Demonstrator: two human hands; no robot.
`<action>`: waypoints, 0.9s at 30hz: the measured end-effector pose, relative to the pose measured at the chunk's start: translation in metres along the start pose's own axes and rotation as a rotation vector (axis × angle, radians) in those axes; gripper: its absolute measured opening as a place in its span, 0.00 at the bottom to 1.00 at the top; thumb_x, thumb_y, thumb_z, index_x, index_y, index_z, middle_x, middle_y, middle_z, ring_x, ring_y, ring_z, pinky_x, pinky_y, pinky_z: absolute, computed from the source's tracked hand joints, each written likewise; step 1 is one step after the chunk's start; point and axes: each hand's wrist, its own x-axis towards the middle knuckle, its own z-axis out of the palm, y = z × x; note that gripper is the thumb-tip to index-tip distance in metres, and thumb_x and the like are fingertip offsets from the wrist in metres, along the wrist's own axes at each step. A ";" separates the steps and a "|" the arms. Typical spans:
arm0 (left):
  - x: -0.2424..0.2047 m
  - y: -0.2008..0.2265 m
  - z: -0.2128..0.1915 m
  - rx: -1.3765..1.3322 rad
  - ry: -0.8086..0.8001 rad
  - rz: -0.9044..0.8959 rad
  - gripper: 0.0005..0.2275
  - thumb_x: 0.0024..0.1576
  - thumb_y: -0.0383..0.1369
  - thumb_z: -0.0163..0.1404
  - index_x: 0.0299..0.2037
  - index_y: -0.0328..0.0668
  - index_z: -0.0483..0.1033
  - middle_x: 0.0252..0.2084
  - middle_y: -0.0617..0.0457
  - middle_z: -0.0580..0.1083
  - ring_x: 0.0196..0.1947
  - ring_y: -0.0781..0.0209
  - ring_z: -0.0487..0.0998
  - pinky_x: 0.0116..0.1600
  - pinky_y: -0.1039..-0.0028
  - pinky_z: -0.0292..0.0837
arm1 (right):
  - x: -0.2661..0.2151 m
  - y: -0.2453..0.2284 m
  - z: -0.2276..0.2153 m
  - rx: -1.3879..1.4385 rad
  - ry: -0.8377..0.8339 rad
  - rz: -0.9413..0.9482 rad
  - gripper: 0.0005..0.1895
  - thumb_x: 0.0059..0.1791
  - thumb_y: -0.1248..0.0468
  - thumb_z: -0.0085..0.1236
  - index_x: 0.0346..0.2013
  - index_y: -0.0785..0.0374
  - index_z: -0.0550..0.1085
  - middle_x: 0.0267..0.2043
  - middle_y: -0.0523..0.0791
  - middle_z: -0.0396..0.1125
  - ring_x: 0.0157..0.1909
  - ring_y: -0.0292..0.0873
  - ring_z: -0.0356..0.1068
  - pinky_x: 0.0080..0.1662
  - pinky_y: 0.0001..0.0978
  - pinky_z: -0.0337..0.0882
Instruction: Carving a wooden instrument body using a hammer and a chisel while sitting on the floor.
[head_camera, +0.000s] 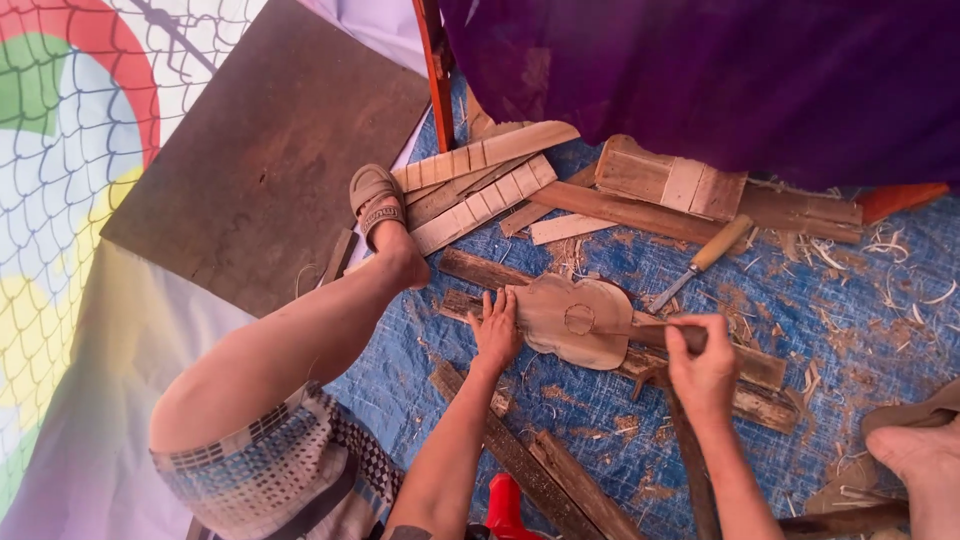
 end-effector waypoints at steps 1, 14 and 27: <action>-0.002 0.003 -0.004 -0.002 0.001 -0.001 0.39 0.51 0.33 0.54 0.76 0.47 0.51 0.78 0.49 0.54 0.79 0.42 0.44 0.69 0.26 0.42 | 0.002 0.002 -0.011 -0.001 -0.001 -0.002 0.08 0.49 0.62 0.66 0.41 0.46 0.76 0.40 0.40 0.76 0.45 0.49 0.76 0.47 0.36 0.72; -0.008 0.004 -0.001 0.052 0.072 0.001 0.37 0.52 0.31 0.51 0.75 0.47 0.49 0.78 0.52 0.51 0.77 0.40 0.45 0.68 0.22 0.36 | -0.048 0.155 -0.015 0.983 0.031 0.684 0.13 0.55 0.66 0.53 0.50 0.55 0.60 0.52 0.46 0.67 0.53 0.50 0.73 0.59 0.49 0.75; -0.009 0.008 -0.010 -0.009 0.001 -0.039 0.38 0.53 0.30 0.50 0.76 0.51 0.47 0.79 0.55 0.48 0.78 0.41 0.40 0.69 0.22 0.32 | 0.080 -0.039 -0.035 -0.894 -0.827 -0.109 0.22 0.47 0.42 0.59 0.46 0.52 0.77 0.33 0.39 0.73 0.27 0.37 0.71 0.32 0.28 0.78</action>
